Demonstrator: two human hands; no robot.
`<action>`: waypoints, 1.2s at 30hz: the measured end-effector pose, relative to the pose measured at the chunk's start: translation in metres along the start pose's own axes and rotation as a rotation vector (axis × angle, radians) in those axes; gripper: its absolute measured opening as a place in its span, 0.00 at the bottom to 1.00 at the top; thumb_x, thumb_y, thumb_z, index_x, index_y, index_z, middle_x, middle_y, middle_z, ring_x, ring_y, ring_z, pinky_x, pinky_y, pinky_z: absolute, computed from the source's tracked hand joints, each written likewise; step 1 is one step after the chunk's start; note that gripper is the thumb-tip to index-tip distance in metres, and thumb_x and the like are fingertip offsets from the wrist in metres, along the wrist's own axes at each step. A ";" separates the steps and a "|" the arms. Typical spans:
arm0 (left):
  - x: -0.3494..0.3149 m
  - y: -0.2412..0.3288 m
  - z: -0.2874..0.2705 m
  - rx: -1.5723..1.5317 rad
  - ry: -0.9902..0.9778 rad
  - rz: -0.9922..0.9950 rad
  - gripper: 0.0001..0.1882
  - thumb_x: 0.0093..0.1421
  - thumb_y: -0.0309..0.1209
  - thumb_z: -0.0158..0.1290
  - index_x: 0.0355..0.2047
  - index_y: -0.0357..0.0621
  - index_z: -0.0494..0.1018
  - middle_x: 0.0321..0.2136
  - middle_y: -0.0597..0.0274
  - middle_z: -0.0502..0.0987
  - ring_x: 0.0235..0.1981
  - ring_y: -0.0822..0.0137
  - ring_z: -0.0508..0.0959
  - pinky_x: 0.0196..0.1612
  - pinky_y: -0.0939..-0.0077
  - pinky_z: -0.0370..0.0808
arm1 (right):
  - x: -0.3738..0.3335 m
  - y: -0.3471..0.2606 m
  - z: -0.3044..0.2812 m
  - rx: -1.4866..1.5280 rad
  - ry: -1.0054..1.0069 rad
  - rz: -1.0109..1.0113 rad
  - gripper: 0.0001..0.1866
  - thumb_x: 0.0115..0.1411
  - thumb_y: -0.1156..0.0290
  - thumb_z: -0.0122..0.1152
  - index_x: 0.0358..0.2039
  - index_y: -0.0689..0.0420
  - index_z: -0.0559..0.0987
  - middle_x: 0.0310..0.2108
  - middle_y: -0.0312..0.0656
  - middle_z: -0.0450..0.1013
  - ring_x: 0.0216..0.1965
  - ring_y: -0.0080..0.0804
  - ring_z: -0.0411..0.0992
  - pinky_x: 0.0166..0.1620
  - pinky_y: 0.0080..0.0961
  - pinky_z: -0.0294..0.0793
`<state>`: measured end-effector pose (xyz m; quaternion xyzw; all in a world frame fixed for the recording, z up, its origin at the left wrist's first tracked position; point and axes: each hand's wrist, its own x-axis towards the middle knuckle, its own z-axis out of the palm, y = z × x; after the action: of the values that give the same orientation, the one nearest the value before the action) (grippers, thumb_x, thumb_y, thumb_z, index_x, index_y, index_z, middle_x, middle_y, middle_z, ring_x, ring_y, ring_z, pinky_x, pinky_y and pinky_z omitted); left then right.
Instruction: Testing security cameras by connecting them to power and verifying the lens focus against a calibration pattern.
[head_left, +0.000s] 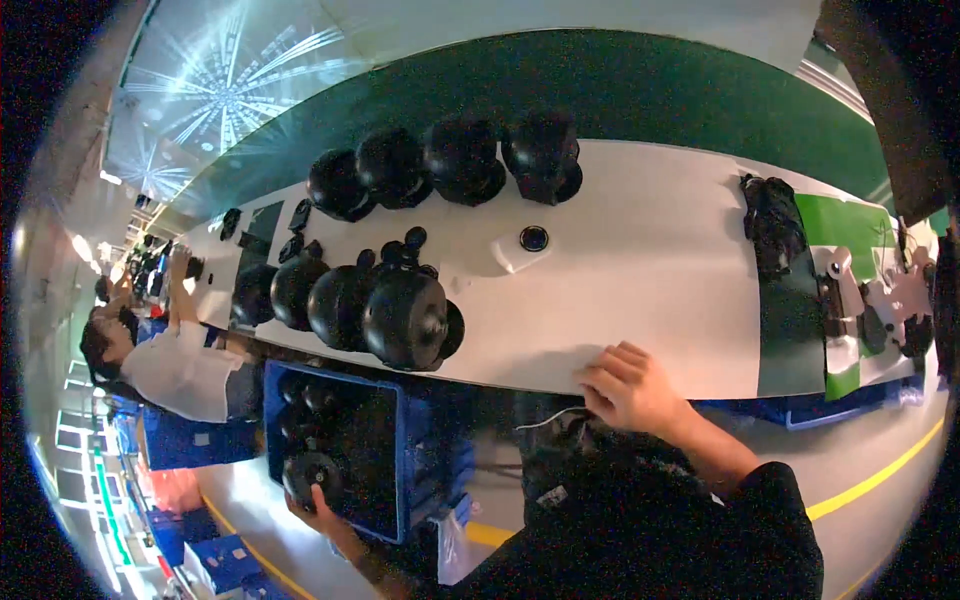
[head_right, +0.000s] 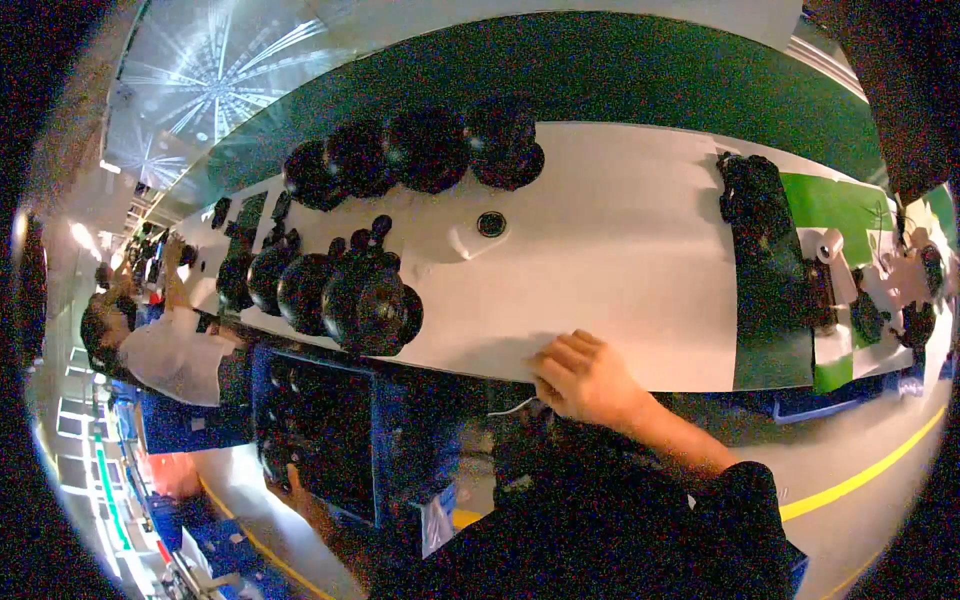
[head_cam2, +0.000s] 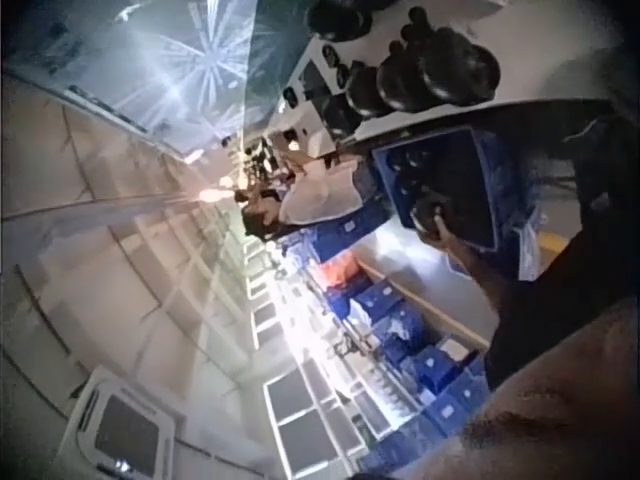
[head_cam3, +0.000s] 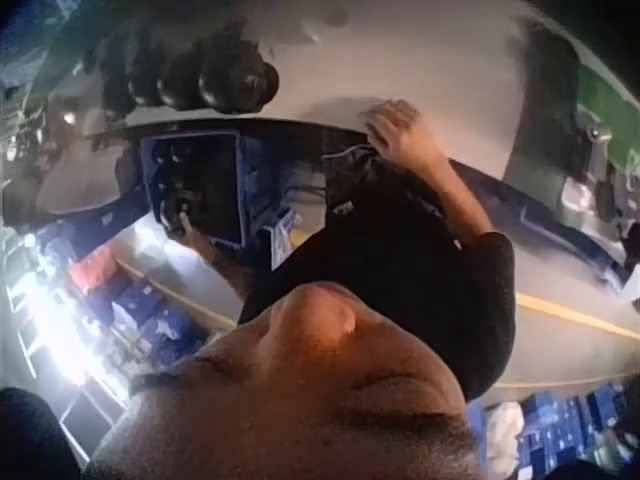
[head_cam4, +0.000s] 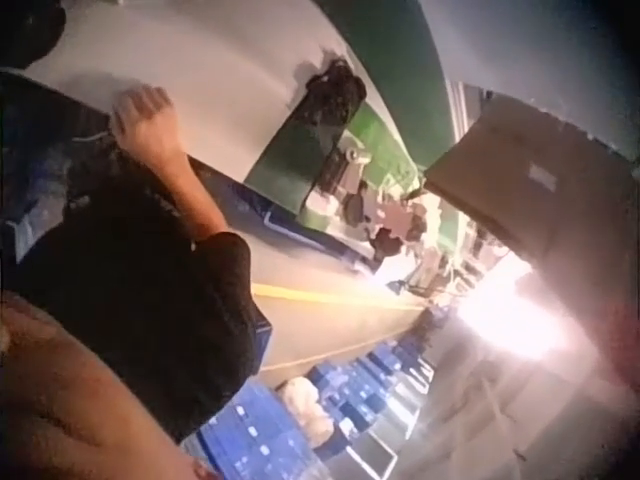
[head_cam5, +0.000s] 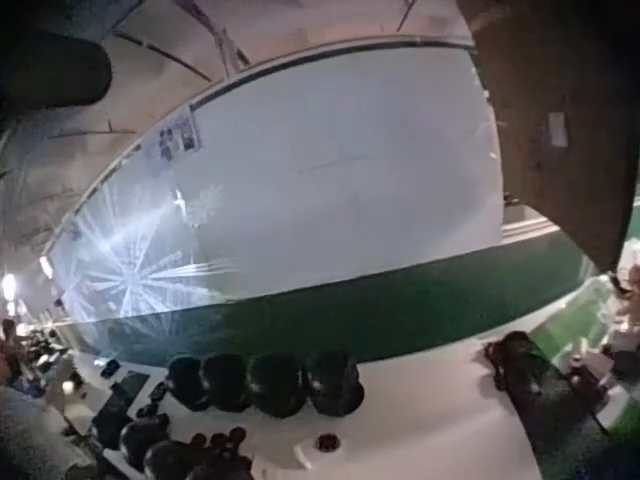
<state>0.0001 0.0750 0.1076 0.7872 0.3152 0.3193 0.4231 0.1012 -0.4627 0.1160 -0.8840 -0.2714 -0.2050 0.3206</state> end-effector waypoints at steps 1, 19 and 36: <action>-0.014 0.028 -0.001 -0.078 -0.035 0.095 0.38 0.57 0.38 0.61 0.62 0.35 0.58 0.57 0.47 0.65 0.54 0.52 0.70 0.56 0.60 0.71 | -0.007 -0.003 0.002 0.021 -0.012 -0.076 0.11 0.47 0.77 0.65 0.32 0.56 0.75 0.27 0.38 0.72 0.28 0.37 0.73 0.31 0.32 0.73; -0.148 0.261 0.227 0.094 -0.561 0.928 0.41 0.50 0.41 0.67 0.59 0.37 0.61 0.53 0.39 0.67 0.53 0.40 0.69 0.54 0.51 0.70 | -0.104 -0.007 0.156 0.221 -0.543 0.248 0.17 0.60 0.67 0.53 0.48 0.57 0.76 0.49 0.50 0.70 0.39 0.47 0.75 0.41 0.40 0.77; -0.137 0.249 0.248 0.162 -0.378 0.846 0.47 0.48 0.48 0.66 0.63 0.42 0.59 0.54 0.43 0.66 0.49 0.42 0.70 0.47 0.50 0.73 | -0.069 -0.024 0.130 0.152 -0.400 0.039 0.06 0.58 0.70 0.59 0.35 0.55 0.76 0.26 0.45 0.74 0.21 0.46 0.75 0.25 0.38 0.78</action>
<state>0.1654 -0.2553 0.1827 0.9213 -0.0918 0.2892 0.2430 0.0577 -0.3827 -0.0025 -0.8855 -0.3271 0.0017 0.3300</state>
